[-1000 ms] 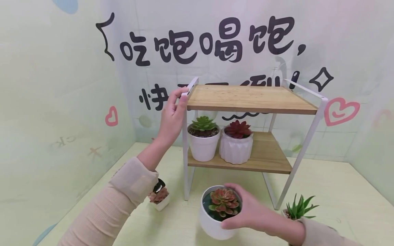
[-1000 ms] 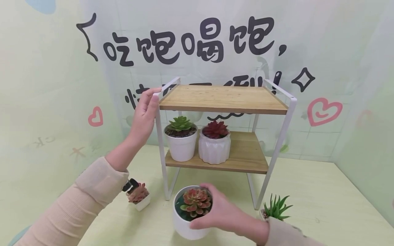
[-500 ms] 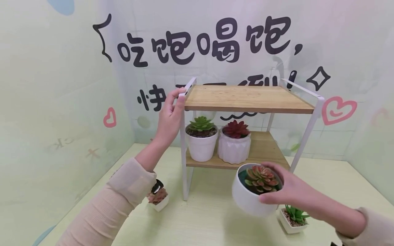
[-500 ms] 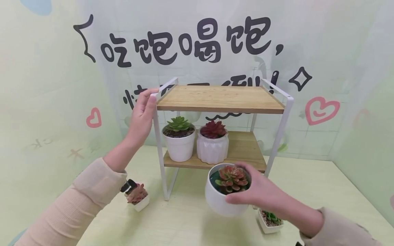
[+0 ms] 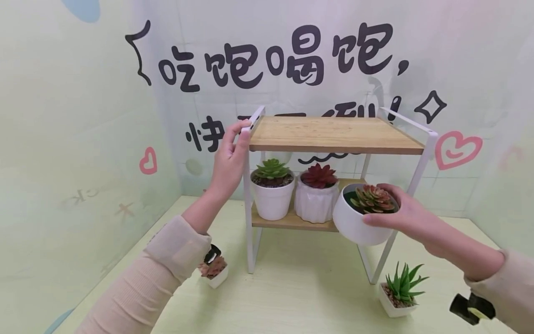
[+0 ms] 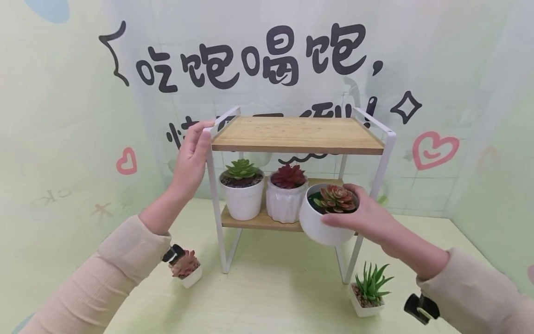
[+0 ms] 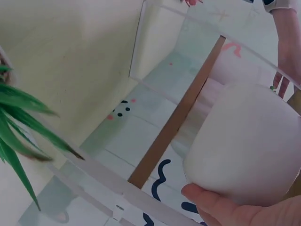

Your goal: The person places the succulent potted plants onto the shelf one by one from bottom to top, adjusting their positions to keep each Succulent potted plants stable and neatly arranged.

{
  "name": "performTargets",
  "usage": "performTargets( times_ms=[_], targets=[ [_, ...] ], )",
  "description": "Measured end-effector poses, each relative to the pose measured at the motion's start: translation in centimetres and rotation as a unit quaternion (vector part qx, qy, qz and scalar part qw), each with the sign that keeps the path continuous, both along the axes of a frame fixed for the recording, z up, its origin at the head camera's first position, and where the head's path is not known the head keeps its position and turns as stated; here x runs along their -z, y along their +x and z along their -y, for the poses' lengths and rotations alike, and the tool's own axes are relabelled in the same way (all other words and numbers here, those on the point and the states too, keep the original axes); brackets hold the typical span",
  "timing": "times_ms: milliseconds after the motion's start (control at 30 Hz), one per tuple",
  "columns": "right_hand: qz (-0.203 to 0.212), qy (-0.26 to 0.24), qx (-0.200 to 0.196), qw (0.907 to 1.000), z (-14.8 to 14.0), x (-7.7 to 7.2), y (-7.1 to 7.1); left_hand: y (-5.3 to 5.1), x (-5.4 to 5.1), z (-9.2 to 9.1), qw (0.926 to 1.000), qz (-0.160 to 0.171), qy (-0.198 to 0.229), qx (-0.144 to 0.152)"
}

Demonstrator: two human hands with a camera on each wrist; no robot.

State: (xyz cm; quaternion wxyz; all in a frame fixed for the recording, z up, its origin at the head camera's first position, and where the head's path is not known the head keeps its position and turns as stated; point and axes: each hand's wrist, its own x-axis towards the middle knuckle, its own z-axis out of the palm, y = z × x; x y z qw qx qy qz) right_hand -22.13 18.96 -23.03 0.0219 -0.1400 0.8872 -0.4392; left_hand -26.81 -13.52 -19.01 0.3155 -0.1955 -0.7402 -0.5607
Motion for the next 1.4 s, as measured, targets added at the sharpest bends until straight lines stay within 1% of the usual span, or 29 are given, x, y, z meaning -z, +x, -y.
performTargets(
  times_ms=[133,267,467,667,833,1233,1400],
  targets=[
    [0.002,0.007,0.018,0.9998,0.4,-0.7,-0.3,0.0,-0.1,0.0,1.0000,-0.004,-0.003,-0.001],
    [0.002,0.016,0.038,0.9991,0.9,-1.0,-0.2,0.1,-0.2,-0.1,1.0000,-0.008,-0.003,0.000],
    [-0.017,0.023,0.052,0.9982,1.4,-0.9,0.0,0.1,-0.3,-0.2,1.0000,-0.008,-0.002,0.003],
    [0.004,0.037,0.058,0.9976,1.9,-0.6,-0.4,-0.1,-0.2,-0.2,1.0000,-0.007,-0.005,-0.003],
    [0.016,0.026,0.057,0.9979,2.2,-0.4,-0.8,-0.2,0.0,-0.2,1.0000,-0.004,-0.006,-0.003],
    [0.014,0.010,0.070,0.9974,2.5,-0.2,-1.6,-0.3,0.1,0.0,1.0000,-0.004,0.001,0.000],
    [0.020,-0.008,0.080,0.9966,2.5,0.0,-2.0,-0.3,0.1,-0.1,1.0000,-0.003,0.005,0.004]
  ],
)
